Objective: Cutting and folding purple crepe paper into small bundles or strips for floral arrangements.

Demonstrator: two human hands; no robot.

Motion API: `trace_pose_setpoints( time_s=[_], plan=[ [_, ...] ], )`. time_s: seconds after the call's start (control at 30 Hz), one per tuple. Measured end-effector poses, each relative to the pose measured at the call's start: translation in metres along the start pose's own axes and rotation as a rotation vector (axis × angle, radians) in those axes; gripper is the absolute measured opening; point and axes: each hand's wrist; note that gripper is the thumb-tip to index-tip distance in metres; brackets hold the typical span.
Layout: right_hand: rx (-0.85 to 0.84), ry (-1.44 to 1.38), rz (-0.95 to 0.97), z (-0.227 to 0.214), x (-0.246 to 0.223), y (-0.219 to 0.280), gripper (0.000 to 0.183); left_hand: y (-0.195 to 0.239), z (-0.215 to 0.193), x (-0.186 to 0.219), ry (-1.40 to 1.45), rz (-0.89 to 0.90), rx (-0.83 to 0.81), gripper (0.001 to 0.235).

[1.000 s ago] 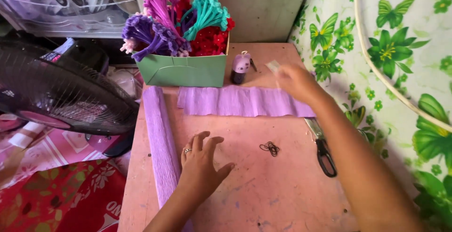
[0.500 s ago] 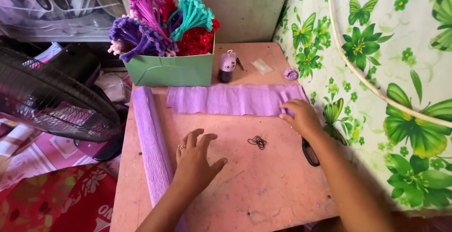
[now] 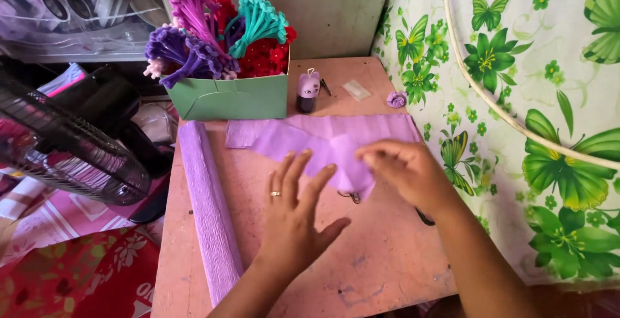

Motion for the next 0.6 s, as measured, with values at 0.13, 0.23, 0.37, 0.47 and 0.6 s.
trace_pose_setpoints(
  time_s=[0.13, 0.23, 0.37, 0.47, 0.6],
  plan=[
    [-0.124, -0.22, -0.209, 0.003, -0.039, 0.023, 0.029, -0.013, -0.02, 0.011, 0.135, 0.049, 0.081, 0.069],
    [-0.142, -0.413, -0.215, 0.003, -0.05, 0.033, 0.033, -0.017, -0.037, 0.014, 0.462, -0.061, 0.027, 0.053],
    [-0.183, -0.794, -0.259, 0.005, -0.043, 0.037, 0.039, -0.012, -0.036, 0.014, 0.6, 0.092, 0.024, 0.09],
    [-0.159, -0.954, -0.253, 0.002, -0.046, 0.046, 0.039, -0.003, -0.011, 0.001, 0.577, 0.046, 0.058, 0.099],
    [0.055, -0.791, -0.309, -0.01, -0.049, 0.054, 0.044, -0.006, -0.013, -0.007, 0.634, -0.18, 0.042, 0.077]
  ],
)
Point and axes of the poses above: each hand's wrist, its own y-axis away from the middle knuckle, its own z-axis out of the palm, x = y × z, and after that the axes turned 5 degrees about -z, right-handed
